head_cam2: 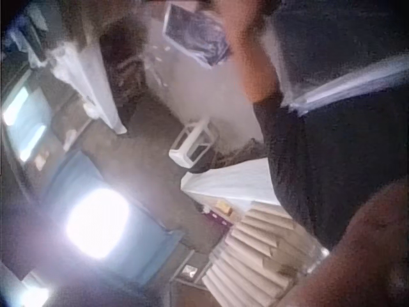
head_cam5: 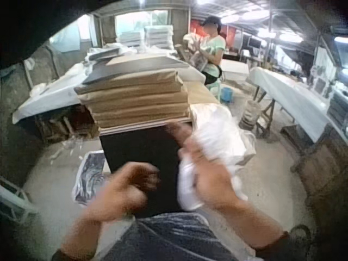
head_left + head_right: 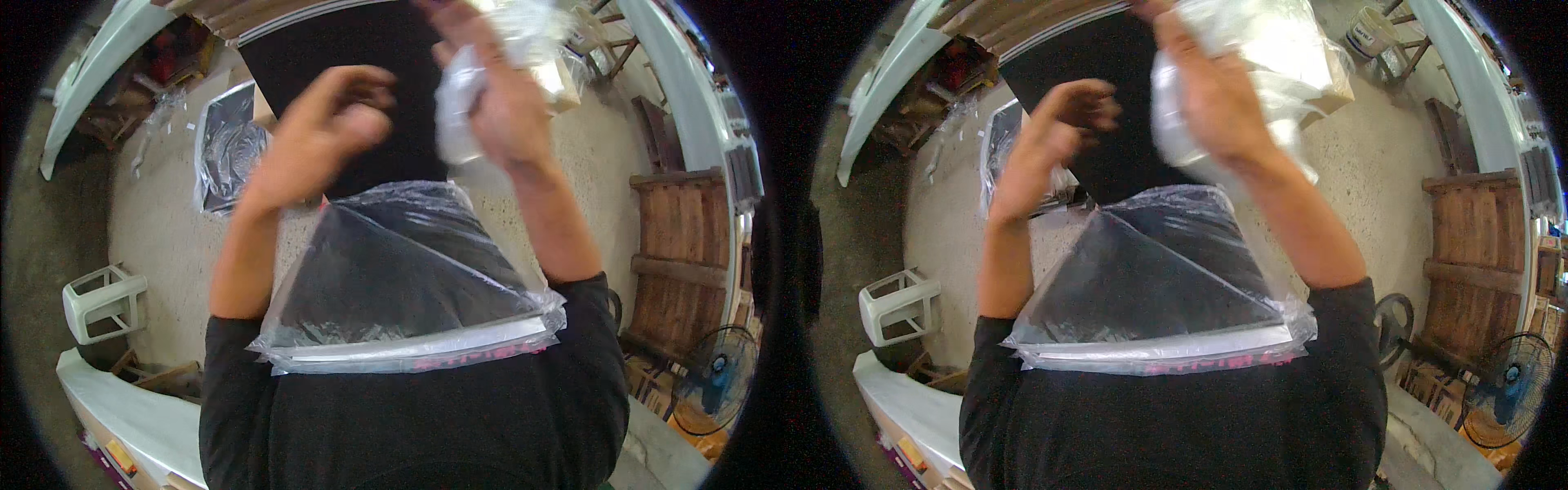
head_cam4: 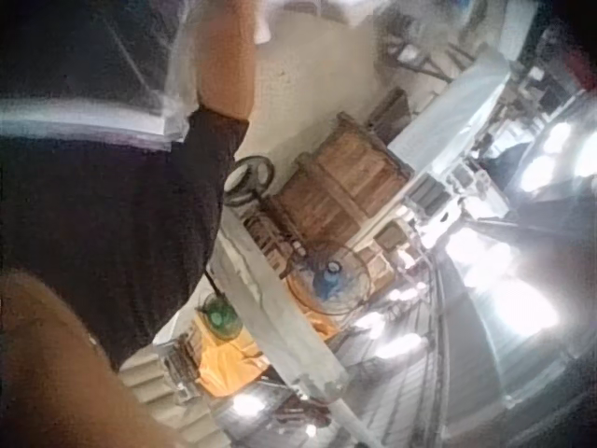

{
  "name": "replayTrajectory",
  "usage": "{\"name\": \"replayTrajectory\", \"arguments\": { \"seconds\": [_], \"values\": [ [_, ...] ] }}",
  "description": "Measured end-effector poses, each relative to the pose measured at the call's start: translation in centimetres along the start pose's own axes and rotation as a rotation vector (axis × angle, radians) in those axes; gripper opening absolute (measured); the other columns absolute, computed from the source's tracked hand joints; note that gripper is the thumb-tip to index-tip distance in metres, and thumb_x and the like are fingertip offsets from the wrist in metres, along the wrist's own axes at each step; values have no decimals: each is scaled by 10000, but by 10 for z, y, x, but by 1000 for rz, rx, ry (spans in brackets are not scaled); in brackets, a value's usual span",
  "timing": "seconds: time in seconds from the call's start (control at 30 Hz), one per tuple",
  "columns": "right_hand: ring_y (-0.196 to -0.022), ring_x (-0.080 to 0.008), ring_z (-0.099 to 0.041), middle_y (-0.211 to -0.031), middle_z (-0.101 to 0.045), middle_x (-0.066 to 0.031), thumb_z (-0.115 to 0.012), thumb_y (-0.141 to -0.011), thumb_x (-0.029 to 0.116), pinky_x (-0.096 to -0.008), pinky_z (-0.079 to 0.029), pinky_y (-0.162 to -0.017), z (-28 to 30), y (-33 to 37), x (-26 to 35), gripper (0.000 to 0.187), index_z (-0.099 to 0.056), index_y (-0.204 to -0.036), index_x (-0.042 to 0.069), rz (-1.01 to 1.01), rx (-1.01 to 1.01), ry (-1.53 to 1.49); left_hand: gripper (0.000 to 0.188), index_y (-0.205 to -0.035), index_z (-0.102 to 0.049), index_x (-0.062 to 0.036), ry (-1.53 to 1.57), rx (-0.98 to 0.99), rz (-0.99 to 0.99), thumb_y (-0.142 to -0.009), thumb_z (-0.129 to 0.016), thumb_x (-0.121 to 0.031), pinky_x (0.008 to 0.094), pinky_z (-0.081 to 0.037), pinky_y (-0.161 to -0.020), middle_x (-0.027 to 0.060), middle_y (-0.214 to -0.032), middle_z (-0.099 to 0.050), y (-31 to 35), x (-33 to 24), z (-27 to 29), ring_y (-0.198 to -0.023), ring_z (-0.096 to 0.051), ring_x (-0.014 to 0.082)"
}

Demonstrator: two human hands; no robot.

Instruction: The person picks up a dark rectangular board from a stack and places it into a clear plastic bag by hand, repeating this action with several more boards.

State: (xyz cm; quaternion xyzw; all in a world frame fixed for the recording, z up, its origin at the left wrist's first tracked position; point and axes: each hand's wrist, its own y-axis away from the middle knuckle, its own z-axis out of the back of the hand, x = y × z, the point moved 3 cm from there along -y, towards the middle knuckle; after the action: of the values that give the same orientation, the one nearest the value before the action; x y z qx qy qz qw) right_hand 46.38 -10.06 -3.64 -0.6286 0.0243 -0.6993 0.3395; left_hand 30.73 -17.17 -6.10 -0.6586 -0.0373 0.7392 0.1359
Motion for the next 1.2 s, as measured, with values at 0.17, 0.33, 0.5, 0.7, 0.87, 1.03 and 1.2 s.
{"name": "replayTrajectory", "arguments": {
  "seconds": [0.17,0.33,0.5,0.7,0.87,1.03,1.2],
  "values": [
    [-940,-140,-508,-1021,-554,-90,-513,-837,222,-271,-368,-872,-31,-6,-11,351,-484,-1105,-4,-177,55,-678,417,-1031,-506,46,-92,-178,75,-773,-621,-262,276,-439,-733,113,-941,-579,-16,8,-18,-833,-542,137],
    [-768,-104,-552,-882,-603,-49,-591,-787,169,-240,-436,-735,-4,-4,-36,280,-559,-1001,-9,-387,161,-306,295,-917,-584,40,-64,-38,224,-759,-633,-204,248,-450,-670,68,-807,-621,-18,27,9,-718,-557,98],
    [-761,-132,-567,-843,-608,-61,-589,-782,182,-264,-448,-710,-1,-9,-26,258,-572,-944,-18,-310,69,-479,279,-901,-603,25,-105,-159,289,-735,-649,-194,233,-446,-631,45,-769,-622,-16,25,32,-699,-563,91],
    [-736,-134,-572,-837,-605,-72,-639,-757,167,-265,-458,-648,-19,-13,-20,241,-563,-911,-1,-289,-78,-349,328,-923,-616,-62,-607,-224,252,-665,-678,-254,314,-453,-662,191,-801,-606,-10,15,11,-733,-599,300],
    [-834,-143,-573,-953,-603,-83,-594,-788,145,-284,-469,-730,-19,-9,-51,260,-564,-994,-10,-368,-4,-482,359,-928,-609,-16,-770,-85,267,-676,-675,-261,321,-425,-758,147,-828,-624,-3,30,50,-839,-586,277],
    [-880,-136,-556,-984,-588,-74,-605,-783,150,-284,-441,-774,-45,0,-45,275,-552,-1009,2,-326,161,-609,266,-947,-584,13,-139,-271,76,-793,-594,-203,230,-413,-698,25,-831,-603,-10,22,35,-743,-532,100],
    [-831,-142,-572,-893,-603,-64,-635,-762,156,-287,-447,-747,-50,3,-53,234,-565,-940,22,-476,21,-815,228,-846,-604,-15,-121,-337,189,-836,-552,-236,171,-355,-586,-37,-702,-540,-9,30,40,-644,-447,31]
  ]
}}
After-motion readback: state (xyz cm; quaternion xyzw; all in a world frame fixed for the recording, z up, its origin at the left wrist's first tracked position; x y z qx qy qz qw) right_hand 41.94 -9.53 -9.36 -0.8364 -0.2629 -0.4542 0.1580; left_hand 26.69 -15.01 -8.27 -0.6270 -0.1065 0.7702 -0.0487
